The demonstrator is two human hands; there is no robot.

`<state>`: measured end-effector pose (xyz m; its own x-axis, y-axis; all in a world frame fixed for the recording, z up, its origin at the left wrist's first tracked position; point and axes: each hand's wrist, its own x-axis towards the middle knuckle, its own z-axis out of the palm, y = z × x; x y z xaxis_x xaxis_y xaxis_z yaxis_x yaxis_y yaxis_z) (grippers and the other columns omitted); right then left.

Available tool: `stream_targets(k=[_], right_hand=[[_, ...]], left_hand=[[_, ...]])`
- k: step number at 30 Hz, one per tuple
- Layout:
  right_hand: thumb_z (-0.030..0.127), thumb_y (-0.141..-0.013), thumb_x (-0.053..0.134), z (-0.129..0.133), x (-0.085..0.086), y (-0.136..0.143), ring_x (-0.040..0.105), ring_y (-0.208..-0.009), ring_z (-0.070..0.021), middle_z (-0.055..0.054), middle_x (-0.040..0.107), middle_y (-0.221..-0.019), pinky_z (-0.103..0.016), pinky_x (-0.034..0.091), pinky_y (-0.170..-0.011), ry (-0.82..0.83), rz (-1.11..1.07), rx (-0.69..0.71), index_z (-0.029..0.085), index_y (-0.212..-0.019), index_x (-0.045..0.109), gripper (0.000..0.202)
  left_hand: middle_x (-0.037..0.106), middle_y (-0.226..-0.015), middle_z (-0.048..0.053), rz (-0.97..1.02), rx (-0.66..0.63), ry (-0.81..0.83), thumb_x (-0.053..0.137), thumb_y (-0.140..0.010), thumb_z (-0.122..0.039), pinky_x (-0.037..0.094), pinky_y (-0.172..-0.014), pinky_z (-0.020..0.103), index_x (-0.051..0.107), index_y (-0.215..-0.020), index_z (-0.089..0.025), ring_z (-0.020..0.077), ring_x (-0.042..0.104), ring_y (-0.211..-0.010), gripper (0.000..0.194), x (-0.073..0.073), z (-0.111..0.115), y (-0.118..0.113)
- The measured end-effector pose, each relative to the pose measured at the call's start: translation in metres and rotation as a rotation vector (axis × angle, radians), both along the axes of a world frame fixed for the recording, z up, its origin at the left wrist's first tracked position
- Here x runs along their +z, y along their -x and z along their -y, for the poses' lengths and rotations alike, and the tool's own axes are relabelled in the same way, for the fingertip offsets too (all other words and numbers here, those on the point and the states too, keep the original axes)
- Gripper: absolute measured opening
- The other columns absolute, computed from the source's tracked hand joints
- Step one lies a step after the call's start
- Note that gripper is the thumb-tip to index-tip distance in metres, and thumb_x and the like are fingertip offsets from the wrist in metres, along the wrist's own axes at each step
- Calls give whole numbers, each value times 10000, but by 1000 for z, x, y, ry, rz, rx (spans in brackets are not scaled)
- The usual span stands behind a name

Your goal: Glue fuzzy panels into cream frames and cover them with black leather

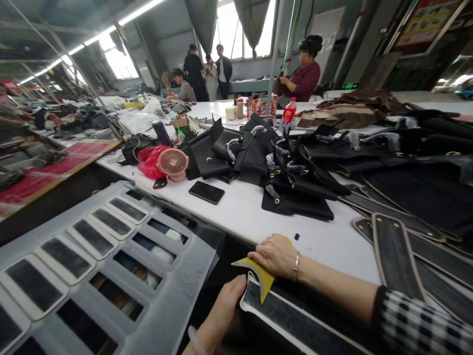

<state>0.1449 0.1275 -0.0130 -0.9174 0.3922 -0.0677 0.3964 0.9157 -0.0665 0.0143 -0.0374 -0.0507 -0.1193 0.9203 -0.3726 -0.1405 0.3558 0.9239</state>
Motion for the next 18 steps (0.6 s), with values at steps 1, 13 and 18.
stream_targets(k=[1, 13, 18], right_hand=[[449, -1030, 328, -3, 0, 6, 687, -657, -195, -75, 728, -694, -274, 360, -574, -2, -9, 41, 188, -716, 725, 569], [452, -1016, 345, -30, -9, 34, 640, -536, -182, -89, 698, -606, -282, 339, -530, 10, -77, 465, 167, -686, 688, 555], [436, -1008, 376, -32, -10, 36, 623, -499, -181, -85, 672, -556, -284, 294, -504, 6, -114, 539, 167, -658, 666, 528]], left_hand=[[710, -1041, 94, -13, 13, 9, 488, -870, -632, 447, -964, 416, 699, -982, -132, 308, 594, -1061, 555, -2, 1, 0], [622, -1296, 105, 55, 412, -41, 606, -857, -515, 371, -1084, 361, 100, -1532, -220, 244, 560, -1222, 894, -10, 10, -15], [663, -1239, 95, 17, 313, -39, 592, -879, -475, 526, -850, 306, 503, -1358, -198, 221, 679, -957, 560, -5, 9, -13]])
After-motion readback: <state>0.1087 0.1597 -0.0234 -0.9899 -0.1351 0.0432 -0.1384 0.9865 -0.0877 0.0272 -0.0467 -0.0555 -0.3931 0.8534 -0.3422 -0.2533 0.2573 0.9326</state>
